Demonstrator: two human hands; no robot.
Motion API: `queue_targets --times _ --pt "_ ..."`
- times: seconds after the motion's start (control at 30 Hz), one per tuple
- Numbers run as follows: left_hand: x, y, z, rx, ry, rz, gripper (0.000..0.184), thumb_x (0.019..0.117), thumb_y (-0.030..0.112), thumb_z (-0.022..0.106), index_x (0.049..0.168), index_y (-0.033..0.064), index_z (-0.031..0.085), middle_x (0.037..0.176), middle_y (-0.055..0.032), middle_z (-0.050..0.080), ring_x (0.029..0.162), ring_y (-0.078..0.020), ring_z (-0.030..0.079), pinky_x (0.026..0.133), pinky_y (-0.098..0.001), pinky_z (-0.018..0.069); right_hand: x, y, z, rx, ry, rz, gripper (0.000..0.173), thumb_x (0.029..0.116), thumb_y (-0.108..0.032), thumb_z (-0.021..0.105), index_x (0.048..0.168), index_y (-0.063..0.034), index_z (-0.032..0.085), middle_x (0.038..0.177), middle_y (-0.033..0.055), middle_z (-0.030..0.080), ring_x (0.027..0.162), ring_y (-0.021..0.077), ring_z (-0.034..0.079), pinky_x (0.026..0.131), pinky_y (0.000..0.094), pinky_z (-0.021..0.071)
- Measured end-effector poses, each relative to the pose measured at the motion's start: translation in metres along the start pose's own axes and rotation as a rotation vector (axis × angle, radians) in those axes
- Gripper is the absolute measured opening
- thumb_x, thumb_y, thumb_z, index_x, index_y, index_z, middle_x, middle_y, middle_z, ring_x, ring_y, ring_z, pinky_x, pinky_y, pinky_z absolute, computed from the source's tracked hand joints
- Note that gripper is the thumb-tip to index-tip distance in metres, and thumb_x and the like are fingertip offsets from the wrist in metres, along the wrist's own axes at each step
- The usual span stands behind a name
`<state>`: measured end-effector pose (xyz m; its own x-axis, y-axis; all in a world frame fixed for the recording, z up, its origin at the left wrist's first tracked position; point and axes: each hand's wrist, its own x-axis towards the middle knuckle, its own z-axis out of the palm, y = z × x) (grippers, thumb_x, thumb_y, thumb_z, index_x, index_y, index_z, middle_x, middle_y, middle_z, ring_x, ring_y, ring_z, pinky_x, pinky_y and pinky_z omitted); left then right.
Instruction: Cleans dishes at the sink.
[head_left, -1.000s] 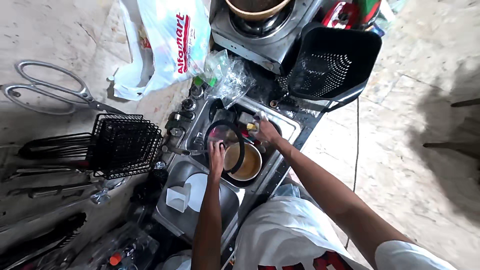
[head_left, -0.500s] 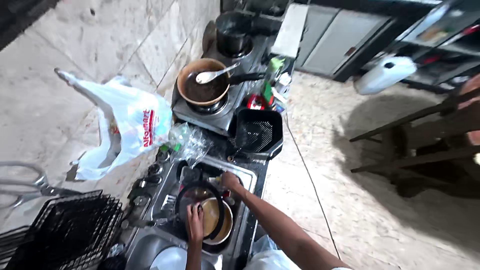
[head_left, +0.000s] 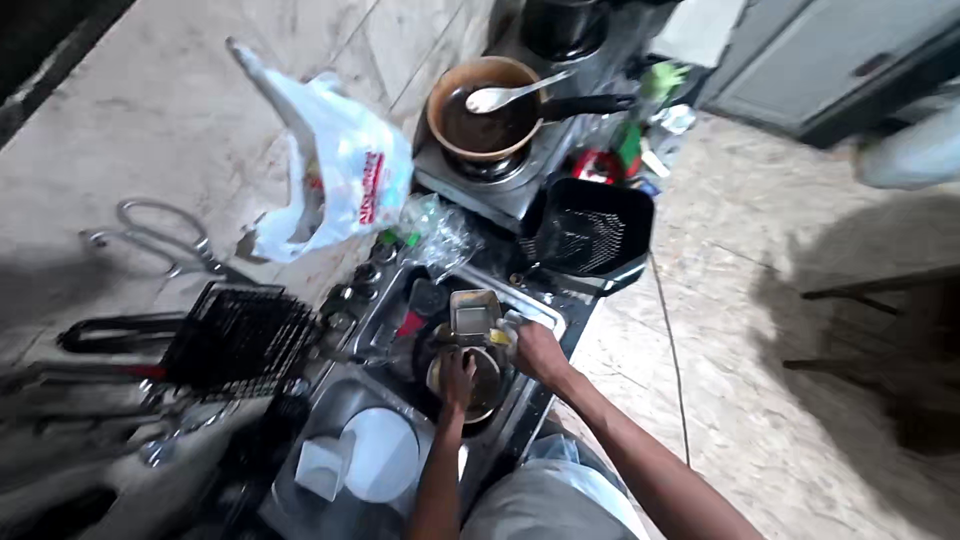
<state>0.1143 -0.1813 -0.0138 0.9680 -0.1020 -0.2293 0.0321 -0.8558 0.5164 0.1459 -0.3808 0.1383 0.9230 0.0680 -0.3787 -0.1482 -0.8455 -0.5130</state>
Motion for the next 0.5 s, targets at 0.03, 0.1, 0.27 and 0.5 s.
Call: queue_targets --times 0.03,0.1,0.27,0.5 --pt "0.001 0.002 0.003 -0.016 0.002 -0.016 0.042 0.1022 0.036 0.06 0.129 0.0046 0.068 0.134 -0.0208 0.064 0.127 -0.033 0.06 0.11 -0.0447 0.0476 0.007 -0.006 0.011 -0.025 -0.011 -0.096 0.036 0.0945 -0.026 0.065 0.124 -0.0065 0.071 0.124 0.0219 0.07 0.112 0.0416 0.068 0.094 0.0612 0.0535" --pt "-0.001 0.0 0.001 -0.063 -0.006 -0.04 0.044 0.1014 0.034 0.062 0.126 -0.0024 0.068 0.129 -0.0232 0.066 0.126 -0.0341 0.061 0.112 -0.0445 0.0456 0.021 -0.023 0.037 -0.09 -0.067 -0.232 0.033 0.0962 -0.02 0.061 0.124 -0.0057 0.071 0.126 0.0234 0.068 0.113 0.0437 0.067 0.095 0.0625 0.0528" --pt "-0.021 -0.037 -0.024 -0.301 0.075 -0.266 0.025 0.0992 0.01 0.06 0.118 -0.0032 0.07 0.118 -0.0213 0.07 0.113 -0.0293 0.066 0.104 -0.0441 0.052 0.055 -0.053 0.086 -0.153 -0.204 -0.414 0.03 0.0998 -0.012 0.054 0.124 -0.0046 0.07 0.126 0.0257 0.067 0.114 0.0477 0.065 0.095 0.0665 0.0511" --pt "-0.017 -0.106 -0.067 -1.04 0.345 -0.64 0.05 0.1111 0.028 0.042 0.149 -0.0044 0.041 0.143 -0.0281 0.051 0.121 -0.034 0.06 0.1 -0.0494 0.0526 0.067 -0.077 0.115 -0.225 -0.261 -0.552 0.029 0.0986 0.001 0.05 0.121 -0.0006 0.069 0.124 0.0272 0.066 0.112 0.0487 0.064 0.093 0.0664 0.0514"
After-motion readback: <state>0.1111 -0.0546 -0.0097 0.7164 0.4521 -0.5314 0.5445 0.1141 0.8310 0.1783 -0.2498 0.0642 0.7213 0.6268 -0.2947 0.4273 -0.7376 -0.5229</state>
